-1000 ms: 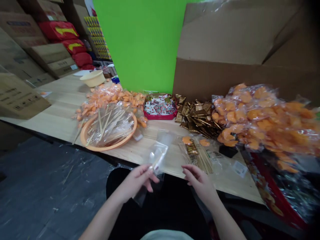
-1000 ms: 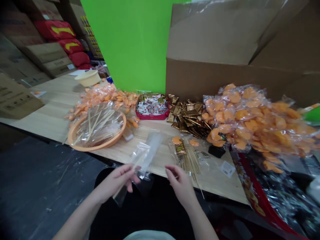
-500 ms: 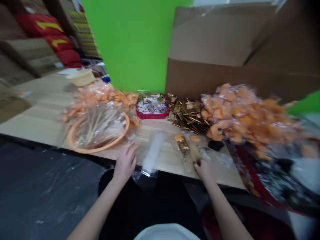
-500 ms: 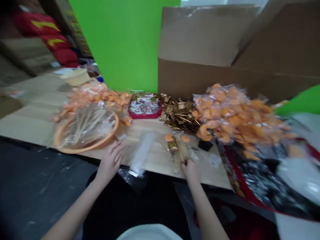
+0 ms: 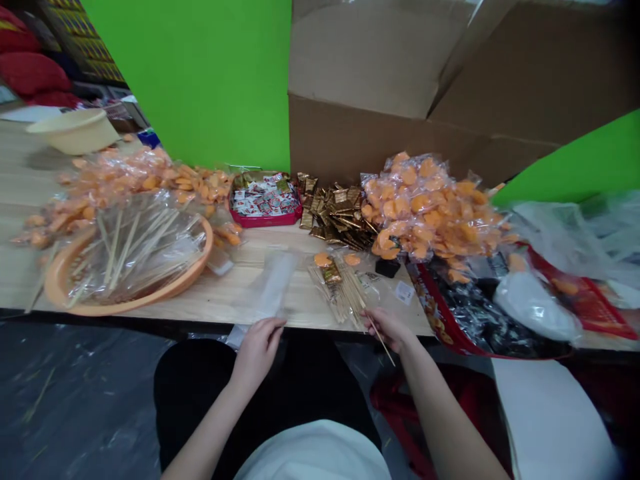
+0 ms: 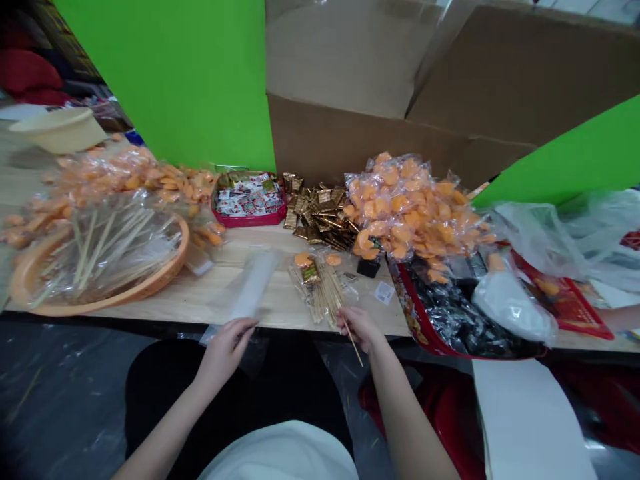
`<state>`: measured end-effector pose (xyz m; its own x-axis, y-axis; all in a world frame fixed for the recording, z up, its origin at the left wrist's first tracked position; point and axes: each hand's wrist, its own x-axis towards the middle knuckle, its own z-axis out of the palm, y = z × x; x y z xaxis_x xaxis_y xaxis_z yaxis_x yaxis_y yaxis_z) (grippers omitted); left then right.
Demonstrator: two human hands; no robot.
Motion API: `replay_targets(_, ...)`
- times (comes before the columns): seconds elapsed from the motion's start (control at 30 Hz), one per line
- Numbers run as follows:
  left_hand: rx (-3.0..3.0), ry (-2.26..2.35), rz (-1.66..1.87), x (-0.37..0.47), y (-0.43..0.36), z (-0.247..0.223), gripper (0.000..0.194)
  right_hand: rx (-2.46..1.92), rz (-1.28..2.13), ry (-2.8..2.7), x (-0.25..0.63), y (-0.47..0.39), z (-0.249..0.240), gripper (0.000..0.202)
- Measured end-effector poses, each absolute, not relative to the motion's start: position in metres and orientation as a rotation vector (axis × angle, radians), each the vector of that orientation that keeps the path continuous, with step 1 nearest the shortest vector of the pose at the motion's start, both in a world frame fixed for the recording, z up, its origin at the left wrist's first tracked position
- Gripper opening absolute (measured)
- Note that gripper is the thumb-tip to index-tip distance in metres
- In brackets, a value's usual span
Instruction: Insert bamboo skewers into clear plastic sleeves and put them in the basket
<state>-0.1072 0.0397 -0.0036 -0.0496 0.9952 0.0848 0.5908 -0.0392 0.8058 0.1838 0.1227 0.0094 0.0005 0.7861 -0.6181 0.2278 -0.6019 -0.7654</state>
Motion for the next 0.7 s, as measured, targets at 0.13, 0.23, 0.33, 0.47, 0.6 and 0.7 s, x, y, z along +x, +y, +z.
replay_targets(0.13, 1.032, 1.299, 0.847, -0.063, 0.037, 0.012, 0.029, -1.677, 1.928, -0.967, 0.160, 0.051, 0.026, 0.027)
replay_targets(0.23, 0.598, 0.996, 0.837, -0.036, 0.042, 0.027, 0.043, -1.473, 2.175, -0.977, 0.139, 0.007, 0.034, 0.037)
replay_targets(0.33, 0.472, 0.844, 0.989, -0.023, 0.047, 0.041, 0.040, -1.428, 2.116, -1.160, 0.126, -0.003, 0.040, 0.037)
replay_targets(0.47, 0.500, 0.874, 1.086, -0.020, 0.045, 0.049, 0.026, -1.291, 2.065, -1.254, 0.112, 0.014, 0.045, 0.030)
replay_targets(0.6, 0.644, 1.031, 1.209, -0.037, 0.052, 0.053, 0.054, -1.220, 2.177, -1.135, 0.095, 0.022, 0.041, 0.028)
replay_targets(0.7, 0.931, 1.134, 1.385, -0.060, 0.061, 0.064, 0.048, -1.246, 2.142, -1.335, 0.085, 0.023, 0.039, 0.023)
